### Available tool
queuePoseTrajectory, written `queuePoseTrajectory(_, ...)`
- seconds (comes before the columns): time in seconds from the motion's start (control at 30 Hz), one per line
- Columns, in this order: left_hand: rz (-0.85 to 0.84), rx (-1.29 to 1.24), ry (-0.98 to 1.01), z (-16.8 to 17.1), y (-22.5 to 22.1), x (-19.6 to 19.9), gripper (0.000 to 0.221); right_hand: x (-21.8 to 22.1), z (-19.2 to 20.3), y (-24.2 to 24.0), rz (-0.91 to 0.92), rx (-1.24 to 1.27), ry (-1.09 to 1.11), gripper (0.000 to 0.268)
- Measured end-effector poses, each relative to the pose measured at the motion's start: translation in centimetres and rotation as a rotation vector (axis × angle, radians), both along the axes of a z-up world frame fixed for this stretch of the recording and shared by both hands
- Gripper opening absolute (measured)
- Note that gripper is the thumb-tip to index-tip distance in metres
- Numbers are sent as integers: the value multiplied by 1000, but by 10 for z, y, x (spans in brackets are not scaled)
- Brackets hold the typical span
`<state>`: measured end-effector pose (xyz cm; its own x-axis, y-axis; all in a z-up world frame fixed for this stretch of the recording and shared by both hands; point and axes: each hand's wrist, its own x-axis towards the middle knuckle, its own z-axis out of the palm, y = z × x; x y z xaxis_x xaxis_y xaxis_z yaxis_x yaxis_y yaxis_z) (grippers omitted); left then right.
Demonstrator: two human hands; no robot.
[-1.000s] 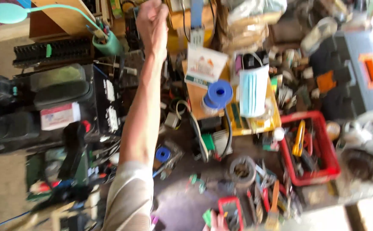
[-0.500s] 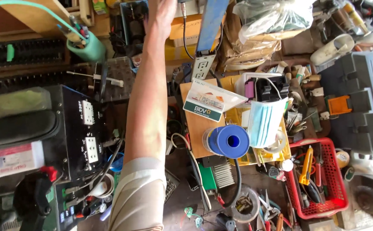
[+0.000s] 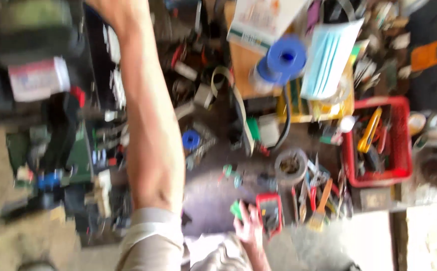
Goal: Testing and sorting cylindrical lithium-ion batteries using a multimeter and a battery analyzer at a workbench.
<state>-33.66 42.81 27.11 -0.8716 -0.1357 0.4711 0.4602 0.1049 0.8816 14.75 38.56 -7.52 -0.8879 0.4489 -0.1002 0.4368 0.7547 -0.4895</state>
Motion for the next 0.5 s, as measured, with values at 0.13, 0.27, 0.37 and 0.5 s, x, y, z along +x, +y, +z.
queuePoseTrajectory(0.13, 134, -48, 45, 22, -49, 97, 46, -6, 17, -4, -29, -88, 109, 53)
queuePoseTrajectory(0.27, 209, -78, 99, 10, -86, 190, 42, -10, 32, -12, -67, -115, 122, 50)
queuePoseTrajectory(0.37, 86, 50, -261, -35, -129, 271, 37, 2, 3, -13, -72, -6, 199, 46)
queuePoseTrajectory(0.5, -316, 29, -666, -113, -212, 354, 33, 23, -12, -17, -36, 112, 221, 75)
